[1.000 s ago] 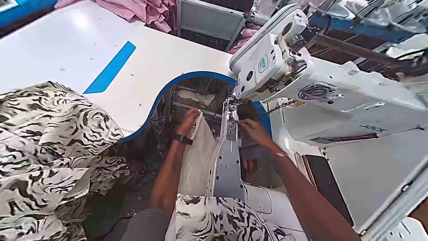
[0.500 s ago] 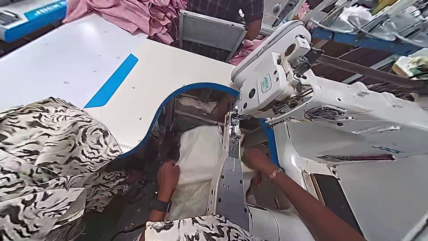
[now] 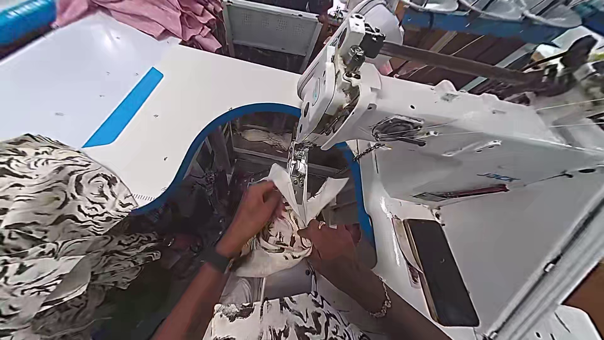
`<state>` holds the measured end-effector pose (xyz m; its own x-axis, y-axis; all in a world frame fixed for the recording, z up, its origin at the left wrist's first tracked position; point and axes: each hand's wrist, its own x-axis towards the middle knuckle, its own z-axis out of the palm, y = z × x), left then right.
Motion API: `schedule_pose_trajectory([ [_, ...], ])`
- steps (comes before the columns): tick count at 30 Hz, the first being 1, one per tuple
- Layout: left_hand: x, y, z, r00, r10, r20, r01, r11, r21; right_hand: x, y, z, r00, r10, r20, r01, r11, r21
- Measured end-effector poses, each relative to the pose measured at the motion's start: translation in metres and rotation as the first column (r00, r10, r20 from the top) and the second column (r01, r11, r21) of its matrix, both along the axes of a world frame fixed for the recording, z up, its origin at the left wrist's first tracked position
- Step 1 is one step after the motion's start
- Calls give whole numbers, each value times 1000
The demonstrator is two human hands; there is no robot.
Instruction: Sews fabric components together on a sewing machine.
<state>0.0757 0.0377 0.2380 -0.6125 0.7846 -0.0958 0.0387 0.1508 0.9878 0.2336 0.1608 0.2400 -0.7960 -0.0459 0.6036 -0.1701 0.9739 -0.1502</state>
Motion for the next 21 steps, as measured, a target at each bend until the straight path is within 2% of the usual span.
schedule_pose_trajectory([
  [2, -7, 35, -11, 923, 176, -342, -193, 981, -16, 0, -5, 3, 1000, -22, 17, 22, 999, -27],
  [3, -5, 48, -12, 872, 203, -446, -239, 971, -25, 0, -2, 6, 990, -112, 86, 118, 991, -70],
  [4, 3, 55, -11, 841, 202, -502, -271, 960, -67, 2, 10, 14, 939, -237, 251, 276, 952, -134],
  [5, 11, 53, -9, 846, 161, -508, -268, 953, -144, 2, 33, 23, 810, -321, 491, 461, 866, -194],
  [6, 17, 47, -8, 861, 104, -498, -241, 945, -219, -3, 61, 28, 633, -319, 706, 618, 757, -211],
  [7, 22, 39, -8, 869, 49, -493, -212, 936, -281, -6, 84, 23, 521, -271, 809, 700, 678, -224],
  [8, 24, 34, -8, 860, 0, -511, -192, 927, -323, -9, 96, 16, 495, -214, 842, 716, 649, -256],
  [10, 20, 38, -4, 849, -60, -525, -169, 911, -377, -21, 95, 20, 601, -171, 781, 669, 642, -375],
  [12, 15, 45, 1, 858, -60, -510, -162, 911, -379, -33, 71, 28, 738, -203, 644, 595, 646, -478],
  [14, 14, 45, -4, 823, 2, -568, -186, 946, -267, -36, 45, 34, 806, -295, 512, 546, 703, -455],
  [16, 15, 39, -14, 742, 43, -669, -176, 975, -133, -30, 37, 26, 880, -376, 290, 461, 821, -337],
  [18, 18, 33, -19, 655, 38, -755, -173, 980, -101, -24, 44, 15, 941, -294, 169, 336, 882, -332],
  [21, 18, 31, -22, 611, 37, -791, -150, 986, -69, -23, 57, 7, 971, -92, 220, 177, 896, -407],
])
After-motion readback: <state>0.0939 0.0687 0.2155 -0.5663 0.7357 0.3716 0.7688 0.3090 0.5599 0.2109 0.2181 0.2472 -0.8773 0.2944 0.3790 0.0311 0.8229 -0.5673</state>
